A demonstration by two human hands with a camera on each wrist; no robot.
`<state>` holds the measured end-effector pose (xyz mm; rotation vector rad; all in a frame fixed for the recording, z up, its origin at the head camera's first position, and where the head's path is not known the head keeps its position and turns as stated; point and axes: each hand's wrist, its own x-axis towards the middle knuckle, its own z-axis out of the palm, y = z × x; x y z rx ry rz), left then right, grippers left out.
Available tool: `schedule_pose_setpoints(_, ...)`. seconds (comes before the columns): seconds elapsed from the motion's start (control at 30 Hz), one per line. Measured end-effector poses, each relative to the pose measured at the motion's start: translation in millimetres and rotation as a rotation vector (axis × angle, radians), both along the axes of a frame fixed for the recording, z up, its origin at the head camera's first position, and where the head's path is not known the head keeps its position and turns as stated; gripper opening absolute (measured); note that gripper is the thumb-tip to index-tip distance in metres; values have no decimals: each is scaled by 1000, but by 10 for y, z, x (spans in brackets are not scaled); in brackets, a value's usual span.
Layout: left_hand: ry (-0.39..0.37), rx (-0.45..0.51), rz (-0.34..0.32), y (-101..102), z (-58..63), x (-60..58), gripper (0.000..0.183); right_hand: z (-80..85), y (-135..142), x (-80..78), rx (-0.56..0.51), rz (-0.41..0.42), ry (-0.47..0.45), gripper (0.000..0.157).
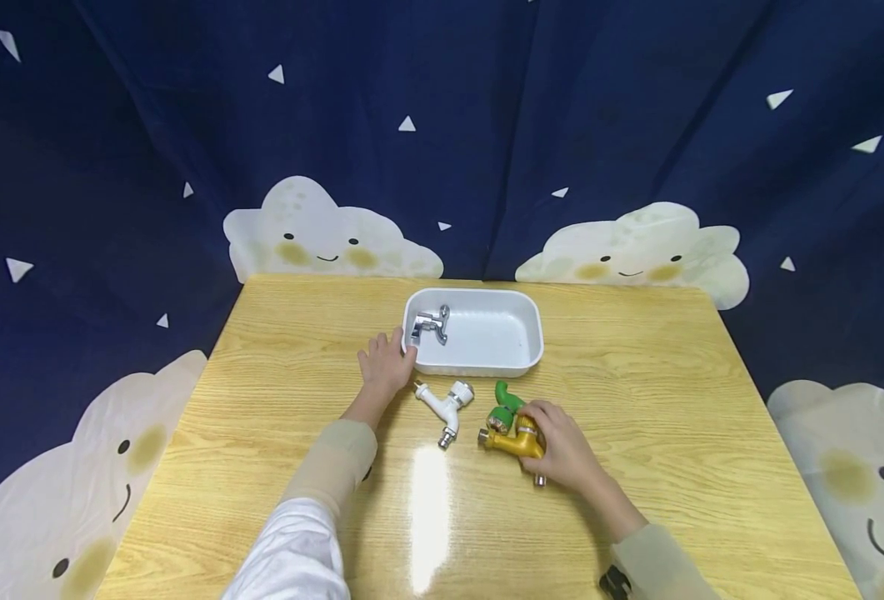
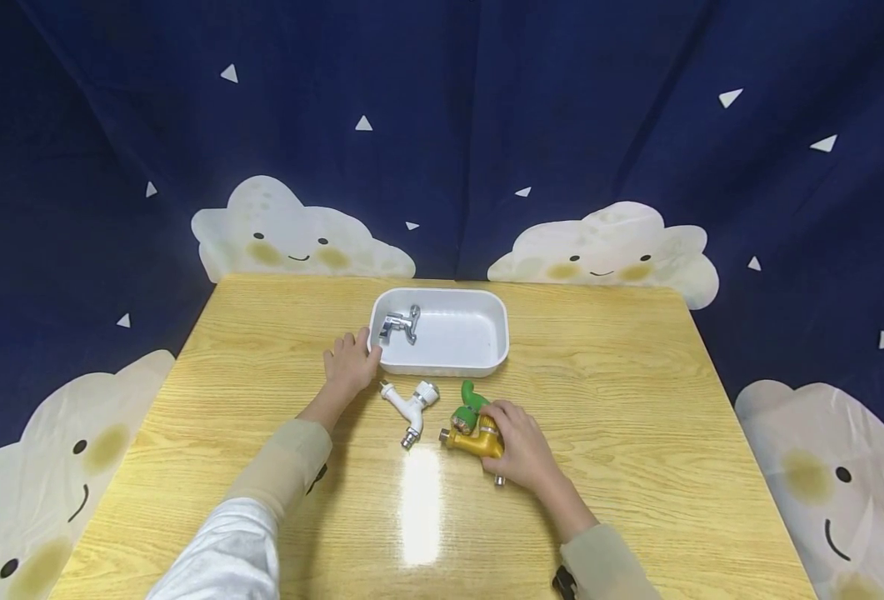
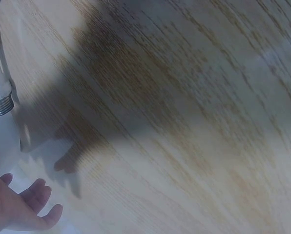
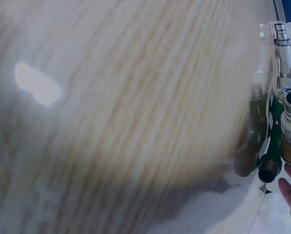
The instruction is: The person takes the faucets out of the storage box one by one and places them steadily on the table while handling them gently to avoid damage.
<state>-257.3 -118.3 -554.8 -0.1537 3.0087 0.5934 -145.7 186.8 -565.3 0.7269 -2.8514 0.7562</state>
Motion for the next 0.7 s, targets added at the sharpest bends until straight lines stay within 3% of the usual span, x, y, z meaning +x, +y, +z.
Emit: schedule_pose_setpoints(0.7, 15, 7, -1, -8, -10, 3, 52, -65, -31, 118, 30, 8, 13, 73)
